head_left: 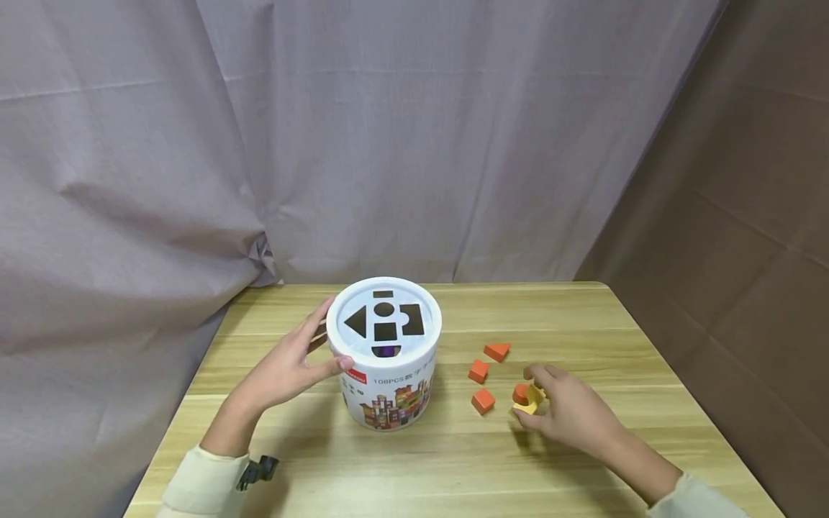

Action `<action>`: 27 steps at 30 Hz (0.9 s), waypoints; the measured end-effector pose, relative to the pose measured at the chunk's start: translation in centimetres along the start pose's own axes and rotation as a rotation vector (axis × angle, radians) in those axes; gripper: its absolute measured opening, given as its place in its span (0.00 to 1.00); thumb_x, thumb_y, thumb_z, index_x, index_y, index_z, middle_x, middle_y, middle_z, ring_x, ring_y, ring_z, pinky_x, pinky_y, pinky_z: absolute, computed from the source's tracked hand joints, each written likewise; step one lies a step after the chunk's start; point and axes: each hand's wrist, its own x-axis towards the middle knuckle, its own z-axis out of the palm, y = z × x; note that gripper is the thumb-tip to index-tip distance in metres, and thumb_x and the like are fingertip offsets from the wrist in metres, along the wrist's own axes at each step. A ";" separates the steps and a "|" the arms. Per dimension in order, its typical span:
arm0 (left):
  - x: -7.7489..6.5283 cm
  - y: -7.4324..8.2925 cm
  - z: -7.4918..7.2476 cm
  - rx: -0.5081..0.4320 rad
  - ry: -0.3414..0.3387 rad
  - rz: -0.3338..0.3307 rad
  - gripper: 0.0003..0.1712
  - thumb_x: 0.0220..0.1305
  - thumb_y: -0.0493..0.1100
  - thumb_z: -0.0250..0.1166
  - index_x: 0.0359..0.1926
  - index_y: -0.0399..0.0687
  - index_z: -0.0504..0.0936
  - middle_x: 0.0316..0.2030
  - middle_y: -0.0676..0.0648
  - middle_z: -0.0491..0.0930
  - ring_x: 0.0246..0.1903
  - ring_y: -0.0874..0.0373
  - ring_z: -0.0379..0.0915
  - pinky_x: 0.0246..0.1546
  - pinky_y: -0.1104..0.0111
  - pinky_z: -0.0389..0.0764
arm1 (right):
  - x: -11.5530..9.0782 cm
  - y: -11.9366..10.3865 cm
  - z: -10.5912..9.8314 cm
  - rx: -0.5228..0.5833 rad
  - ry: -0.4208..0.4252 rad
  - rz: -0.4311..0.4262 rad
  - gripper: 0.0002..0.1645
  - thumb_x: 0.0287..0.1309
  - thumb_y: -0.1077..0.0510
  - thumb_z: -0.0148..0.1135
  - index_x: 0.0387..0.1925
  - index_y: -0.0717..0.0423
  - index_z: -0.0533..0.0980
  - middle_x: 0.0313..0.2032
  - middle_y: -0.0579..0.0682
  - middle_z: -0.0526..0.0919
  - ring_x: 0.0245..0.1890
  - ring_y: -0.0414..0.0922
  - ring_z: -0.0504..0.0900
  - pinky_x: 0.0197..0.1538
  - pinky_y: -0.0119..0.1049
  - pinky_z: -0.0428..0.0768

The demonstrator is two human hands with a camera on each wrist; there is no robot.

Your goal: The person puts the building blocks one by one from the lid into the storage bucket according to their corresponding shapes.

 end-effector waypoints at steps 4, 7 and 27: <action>0.0 -0.1 0.0 -0.002 -0.002 0.001 0.64 0.69 0.60 0.78 0.91 0.70 0.43 0.86 0.44 0.61 0.81 0.40 0.67 0.81 0.44 0.73 | 0.7 -0.4 -0.4 0.042 0.094 -0.106 0.32 0.48 0.49 0.90 0.51 0.52 0.83 0.41 0.47 0.90 0.37 0.42 0.88 0.35 0.33 0.87; 0.0 -0.1 0.1 -0.002 -0.002 0.003 0.64 0.70 0.60 0.78 0.91 0.70 0.43 0.86 0.44 0.61 0.81 0.40 0.67 0.81 0.44 0.73 | 1.3 -0.7 -0.8 0.058 0.161 -0.186 0.33 0.45 0.51 0.92 0.52 0.53 0.83 0.43 0.46 0.90 0.39 0.43 0.88 0.38 0.37 0.90; 0.0 -0.1 -0.1 0.005 -0.003 0.002 0.64 0.69 0.61 0.78 0.91 0.70 0.45 0.86 0.44 0.62 0.81 0.41 0.67 0.81 0.45 0.73 | 6.5 -3.5 -4.3 0.229 0.259 -0.359 0.41 0.44 0.59 0.91 0.62 0.54 0.82 0.53 0.46 0.91 0.50 0.46 0.90 0.49 0.45 0.93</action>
